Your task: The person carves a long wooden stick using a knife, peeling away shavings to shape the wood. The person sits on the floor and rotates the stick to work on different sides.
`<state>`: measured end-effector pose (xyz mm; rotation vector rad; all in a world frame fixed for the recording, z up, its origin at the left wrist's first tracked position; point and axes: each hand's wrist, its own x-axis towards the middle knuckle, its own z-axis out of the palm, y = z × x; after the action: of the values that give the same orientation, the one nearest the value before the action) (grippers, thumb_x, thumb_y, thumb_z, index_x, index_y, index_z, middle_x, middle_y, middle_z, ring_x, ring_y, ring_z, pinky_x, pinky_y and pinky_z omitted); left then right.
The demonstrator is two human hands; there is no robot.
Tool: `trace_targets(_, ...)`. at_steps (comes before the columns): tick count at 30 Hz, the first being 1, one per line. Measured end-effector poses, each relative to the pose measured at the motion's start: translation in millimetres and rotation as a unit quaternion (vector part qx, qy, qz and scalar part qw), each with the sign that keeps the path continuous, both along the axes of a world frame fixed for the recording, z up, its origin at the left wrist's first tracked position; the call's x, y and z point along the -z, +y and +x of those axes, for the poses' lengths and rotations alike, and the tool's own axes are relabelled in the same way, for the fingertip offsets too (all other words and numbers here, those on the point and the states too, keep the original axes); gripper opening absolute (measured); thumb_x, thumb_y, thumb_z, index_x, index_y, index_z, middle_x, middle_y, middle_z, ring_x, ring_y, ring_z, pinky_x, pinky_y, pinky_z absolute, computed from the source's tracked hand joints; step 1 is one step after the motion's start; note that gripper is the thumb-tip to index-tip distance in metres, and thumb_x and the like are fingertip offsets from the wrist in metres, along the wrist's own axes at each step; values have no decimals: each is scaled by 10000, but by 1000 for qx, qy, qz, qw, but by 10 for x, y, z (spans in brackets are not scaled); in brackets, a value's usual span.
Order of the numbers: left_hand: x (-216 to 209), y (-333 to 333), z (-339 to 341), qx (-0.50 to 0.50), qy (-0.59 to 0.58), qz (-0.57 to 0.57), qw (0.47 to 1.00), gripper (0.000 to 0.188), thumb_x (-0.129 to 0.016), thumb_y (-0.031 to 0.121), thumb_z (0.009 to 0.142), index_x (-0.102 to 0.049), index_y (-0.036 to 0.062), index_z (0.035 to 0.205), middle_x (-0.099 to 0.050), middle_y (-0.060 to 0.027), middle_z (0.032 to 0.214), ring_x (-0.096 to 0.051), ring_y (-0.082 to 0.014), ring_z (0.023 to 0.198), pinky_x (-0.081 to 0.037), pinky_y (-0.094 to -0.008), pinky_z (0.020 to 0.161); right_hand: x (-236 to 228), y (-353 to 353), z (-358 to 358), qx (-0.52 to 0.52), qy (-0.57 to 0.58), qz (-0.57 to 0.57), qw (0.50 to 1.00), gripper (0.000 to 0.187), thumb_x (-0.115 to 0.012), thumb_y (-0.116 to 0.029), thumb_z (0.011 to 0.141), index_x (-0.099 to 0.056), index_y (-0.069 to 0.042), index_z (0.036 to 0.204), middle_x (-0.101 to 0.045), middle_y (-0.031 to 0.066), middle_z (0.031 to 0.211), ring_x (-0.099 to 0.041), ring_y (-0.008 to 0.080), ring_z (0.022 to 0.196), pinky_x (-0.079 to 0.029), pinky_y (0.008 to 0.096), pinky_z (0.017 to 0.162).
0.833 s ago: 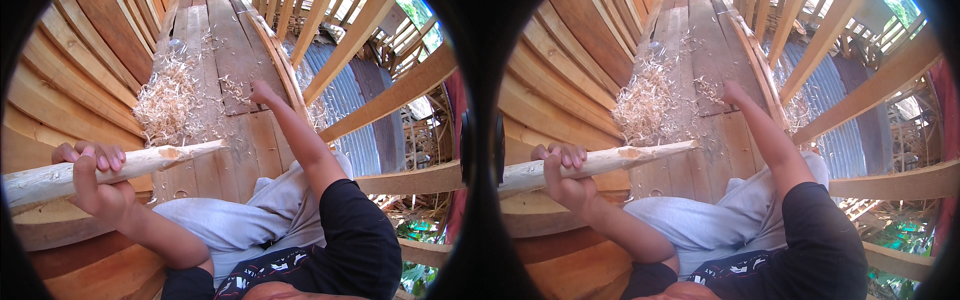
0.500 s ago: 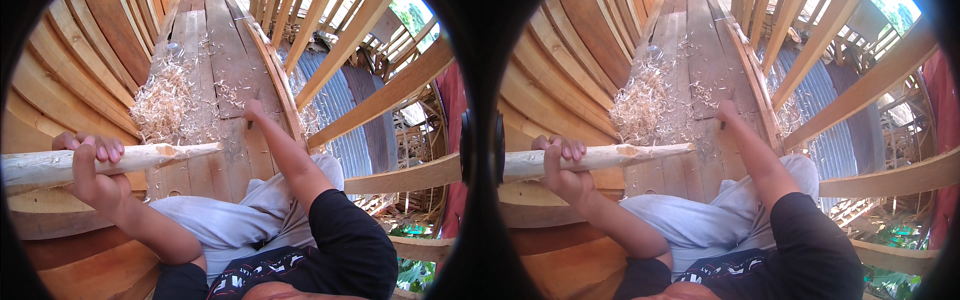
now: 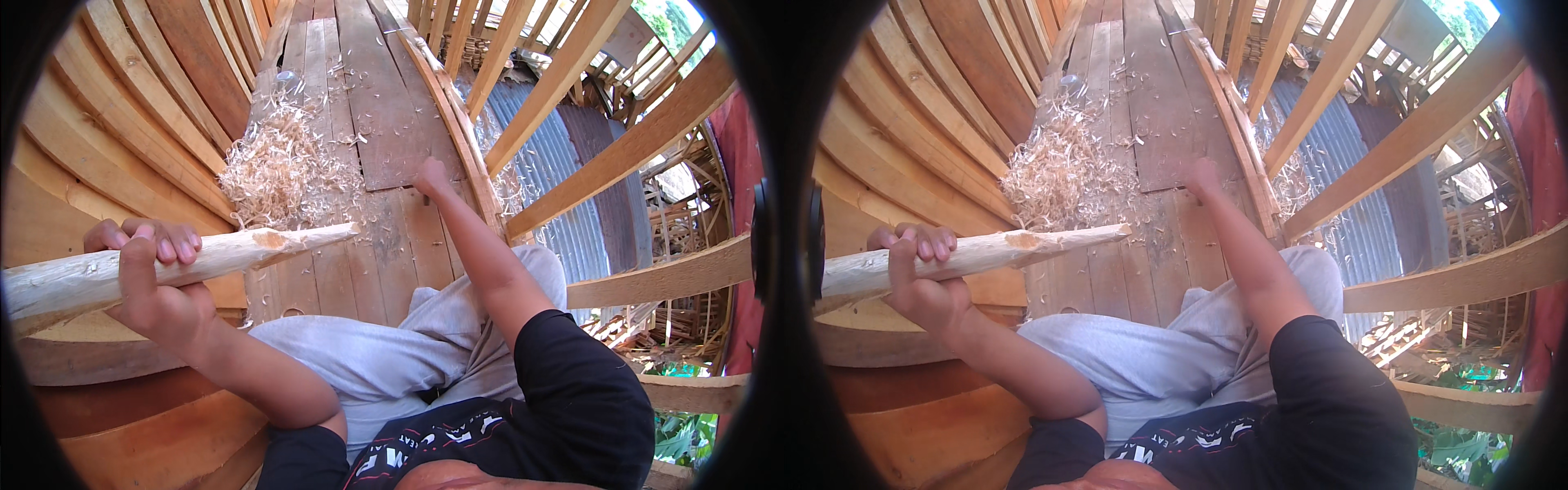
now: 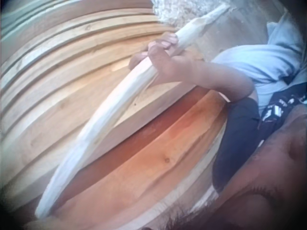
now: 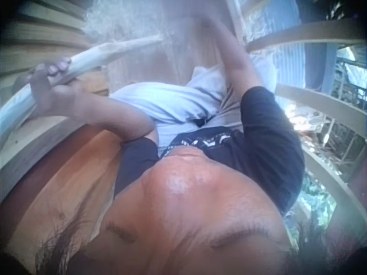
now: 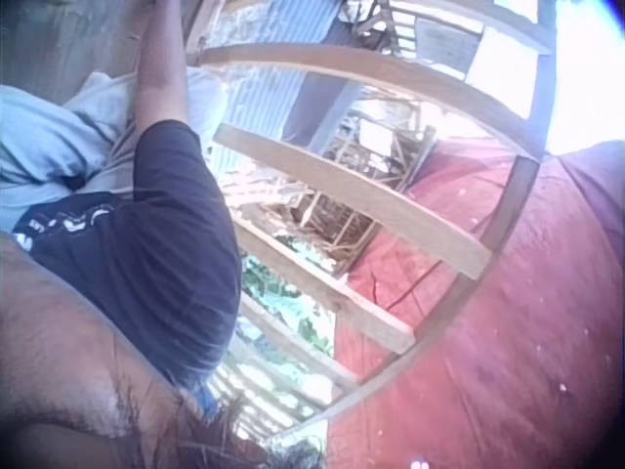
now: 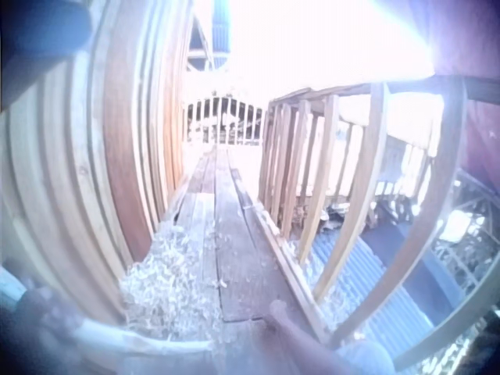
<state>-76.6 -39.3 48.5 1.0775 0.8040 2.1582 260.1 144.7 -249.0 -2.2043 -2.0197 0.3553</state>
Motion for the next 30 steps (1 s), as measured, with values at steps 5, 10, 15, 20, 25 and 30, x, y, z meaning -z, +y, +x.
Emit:
trace_targets(5,5,45,16,14,-13,11,1000,170,-534,-7,778,-433,88,876,-416,-21,619,-406,-108,518,-409,-274,511,342,147,87,83,-13,-52,995,262,-619,-170,711,-702,10,883,-681,217,923,-666,355,911,-547,408,774)
trace_targets(10,42,91,2,5,-12,-5,1000,163,-534,5,783,-430,92,872,-418,-18,624,-402,-108,515,-402,-283,506,96,309,-998,-133,16,-94,987,244,-590,-137,689,-695,34,828,-667,250,908,-660,393,853,-544,424,759)
trace_targets(15,103,142,-49,-19,-9,-28,999,167,-527,12,784,-428,103,882,-413,-18,616,-391,-109,509,-389,-289,513,-103,544,-766,-43,84,-30,995,243,-588,-127,697,-682,65,814,-659,271,907,-657,397,867,-537,432,769)
trace_targets(20,129,180,-26,-51,11,-37,998,157,-525,36,789,-420,109,881,-402,-17,602,-378,-110,491,-384,-290,525,-104,899,242,44,-19,70,996,221,-608,-119,721,-680,62,825,-663,269,900,-657,392,893,-537,433,783)
trace_targets(25,118,223,-15,-25,16,-39,999,152,-530,70,799,-410,127,875,-404,-10,598,-385,-109,486,-383,-286,525,332,1498,844,114,-64,14,991,261,-629,-152,763,-690,27,942,-671,229,1003,-662,335,958,-540,413,805)
trace_targets(30,90,235,31,-20,24,-42,999,149,-535,85,808,-412,137,872,-402,-4,598,-383,-107,487,-385,-286,538,405,1632,-325,-60,-32,-33,997,280,-633,-123,732,-689,-5,980,-668,203,1041,-652,359,947,-535,406,815)
